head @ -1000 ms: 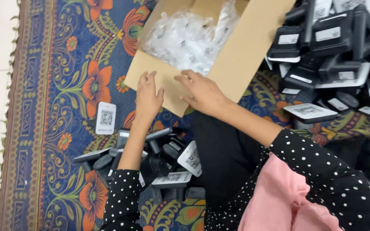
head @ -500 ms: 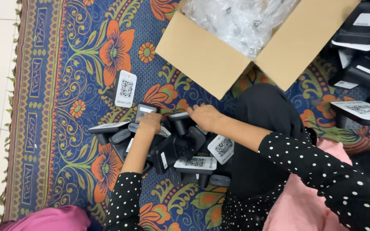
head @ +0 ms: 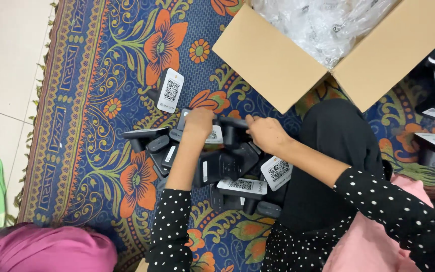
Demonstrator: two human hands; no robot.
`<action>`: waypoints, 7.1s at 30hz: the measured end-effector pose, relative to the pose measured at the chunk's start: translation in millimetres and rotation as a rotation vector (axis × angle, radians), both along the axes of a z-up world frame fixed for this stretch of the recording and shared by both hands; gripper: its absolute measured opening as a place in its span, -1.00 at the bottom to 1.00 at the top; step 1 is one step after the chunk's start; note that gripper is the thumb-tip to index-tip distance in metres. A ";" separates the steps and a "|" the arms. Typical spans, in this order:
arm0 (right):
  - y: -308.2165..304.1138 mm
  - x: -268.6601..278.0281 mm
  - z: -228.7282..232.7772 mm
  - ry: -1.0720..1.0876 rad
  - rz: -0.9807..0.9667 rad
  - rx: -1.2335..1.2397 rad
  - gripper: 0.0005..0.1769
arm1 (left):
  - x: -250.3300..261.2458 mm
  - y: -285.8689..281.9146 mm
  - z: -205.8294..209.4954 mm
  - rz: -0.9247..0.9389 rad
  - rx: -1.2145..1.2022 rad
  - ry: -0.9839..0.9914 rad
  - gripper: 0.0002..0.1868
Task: The person unboxes and sorts handheld QR code scanners from cardboard boxes on a floor rug.
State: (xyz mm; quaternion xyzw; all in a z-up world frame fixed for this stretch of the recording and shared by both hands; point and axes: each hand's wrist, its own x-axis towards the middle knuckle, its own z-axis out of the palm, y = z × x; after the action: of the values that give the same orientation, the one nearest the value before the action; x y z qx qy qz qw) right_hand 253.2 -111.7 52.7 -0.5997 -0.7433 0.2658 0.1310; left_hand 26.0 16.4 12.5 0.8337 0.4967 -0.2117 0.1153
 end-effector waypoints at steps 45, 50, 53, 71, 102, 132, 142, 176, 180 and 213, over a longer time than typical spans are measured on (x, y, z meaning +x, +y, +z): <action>-140.7 348.0 118.6 0.088 -0.638 0.501 -0.47 | 406.8 -100.1 123.8 -0.131 0.015 -1.264 -0.54; -73.5 206.7 147.5 0.284 -0.182 0.331 -0.56 | 215.5 -67.6 140.5 0.036 0.114 -1.100 -0.57; -46.5 130.2 124.3 0.284 0.113 0.281 -0.51 | 118.8 -76.6 132.8 0.061 0.182 -0.963 -0.58; -41.6 25.3 -19.1 -0.134 0.591 -0.390 -0.31 | 45.2 -134.4 10.5 -0.280 -0.289 -0.301 -0.19; -245.2 348.9 164.7 -0.014 -1.015 0.481 -0.45 | 489.2 -138.6 241.6 -0.365 0.201 -1.487 -0.40; -318.3 406.3 80.9 0.199 -0.816 -0.008 -0.31 | 559.4 -269.4 58.8 -0.385 -0.045 -1.194 -0.46; -293.9 390.3 76.6 0.114 -1.089 0.296 -0.62 | 527.7 -244.6 53.0 -0.426 -0.061 -1.046 -0.52; -266.8 392.0 47.3 -0.287 -0.768 0.443 -0.69 | 499.6 -232.9 66.3 -0.700 0.396 -1.118 -0.64; -252.7 384.3 38.4 -0.280 -0.657 0.422 -0.77 | 512.0 -221.9 60.2 -0.614 0.417 -1.076 -0.51; -74.2 134.2 109.0 0.317 -0.210 0.568 -0.55 | 190.5 -84.7 141.0 -0.118 0.397 -0.894 -0.41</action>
State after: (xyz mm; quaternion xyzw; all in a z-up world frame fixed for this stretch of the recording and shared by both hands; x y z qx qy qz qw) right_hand 387.4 -185.9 161.7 -0.5637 -0.6922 0.1230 0.4335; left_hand 216.6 -68.3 153.4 0.8755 0.3813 0.2596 0.1437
